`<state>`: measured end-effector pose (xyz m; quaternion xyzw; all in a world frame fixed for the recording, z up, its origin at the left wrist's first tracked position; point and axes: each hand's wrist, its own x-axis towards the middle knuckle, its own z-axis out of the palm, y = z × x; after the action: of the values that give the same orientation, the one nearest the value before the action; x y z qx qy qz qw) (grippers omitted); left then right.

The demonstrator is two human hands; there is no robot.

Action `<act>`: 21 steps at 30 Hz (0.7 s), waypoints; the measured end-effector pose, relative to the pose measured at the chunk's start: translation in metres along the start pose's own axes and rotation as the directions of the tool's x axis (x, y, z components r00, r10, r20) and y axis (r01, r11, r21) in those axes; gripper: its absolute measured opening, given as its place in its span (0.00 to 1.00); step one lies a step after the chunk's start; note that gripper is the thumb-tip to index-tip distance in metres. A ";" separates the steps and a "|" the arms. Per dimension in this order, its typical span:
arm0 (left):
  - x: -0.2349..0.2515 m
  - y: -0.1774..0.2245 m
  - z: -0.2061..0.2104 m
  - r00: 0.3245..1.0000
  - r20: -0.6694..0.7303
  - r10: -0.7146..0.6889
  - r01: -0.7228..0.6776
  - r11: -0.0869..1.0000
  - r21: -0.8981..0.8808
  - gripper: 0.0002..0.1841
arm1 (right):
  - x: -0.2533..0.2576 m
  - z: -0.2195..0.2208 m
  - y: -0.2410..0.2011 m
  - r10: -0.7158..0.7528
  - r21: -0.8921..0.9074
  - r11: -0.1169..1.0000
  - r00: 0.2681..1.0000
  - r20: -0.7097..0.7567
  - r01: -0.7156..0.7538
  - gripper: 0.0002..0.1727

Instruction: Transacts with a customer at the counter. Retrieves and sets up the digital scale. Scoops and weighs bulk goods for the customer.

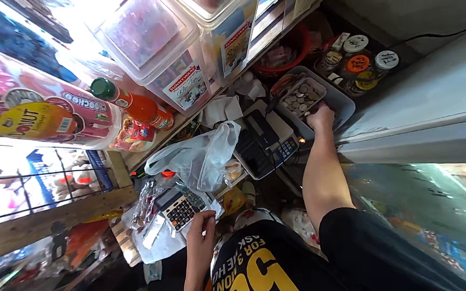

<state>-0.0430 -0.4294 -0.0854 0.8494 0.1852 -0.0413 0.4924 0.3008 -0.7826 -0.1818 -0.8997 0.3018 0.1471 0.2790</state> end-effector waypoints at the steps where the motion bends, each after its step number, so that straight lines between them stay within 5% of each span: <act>1: -0.001 -0.001 0.000 1.000 0.002 0.007 -0.007 1.000 0.000 0.12 | -0.001 0.001 0.000 0.015 -0.007 1.000 1.000 0.015 -0.015 0.31; 5: -0.006 -0.003 -0.003 1.000 0.000 0.002 -0.002 1.000 0.001 0.12 | -0.010 0.001 -0.004 0.083 0.035 0.996 0.997 0.003 -0.083 0.34; 8: -0.012 -0.005 -0.008 1.000 -0.010 -0.018 0.018 1.000 0.011 0.12 | -0.023 -0.011 -0.005 0.118 0.435 0.899 0.983 -0.140 -0.046 0.27; 10: -0.018 -0.009 -0.011 1.000 -0.018 -0.017 0.017 1.000 0.012 0.12 | -0.041 -0.016 -0.008 0.124 0.798 0.600 0.980 -0.155 0.050 0.13; 12: -0.022 -0.012 -0.014 1.000 -0.021 -0.007 0.007 1.000 0.011 0.12 | -0.079 -0.027 -0.014 -0.076 0.994 0.105 0.997 0.006 0.002 0.20; 13: -0.023 -0.013 -0.016 1.000 -0.018 -0.002 0.002 1.000 0.010 0.12 | -0.099 -0.029 -0.016 -0.216 0.997 -0.007 0.974 0.072 -0.075 0.24; 15: -0.025 -0.017 -0.021 1.000 -0.005 0.023 -0.023 1.000 0.008 0.12 | -0.141 -0.025 -0.021 -0.410 0.979 -0.046 0.897 0.162 -0.197 0.27; 19: -0.030 -0.024 -0.037 0.995 0.057 0.083 -0.082 0.996 -0.028 0.12 | -0.235 -0.004 -0.042 -0.523 0.896 0.018 0.760 0.386 -0.443 0.25; 21: -0.034 -0.031 -0.050 0.989 0.089 0.114 -0.113 0.993 -0.026 0.12 | -0.279 0.010 -0.049 -0.612 0.826 0.052 0.635 0.470 -0.561 0.29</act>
<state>-0.0911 -0.3825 -0.0769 0.8507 0.1146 -0.0496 0.5106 0.1144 -0.6158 -0.0486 -0.2798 0.1396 0.2561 0.9147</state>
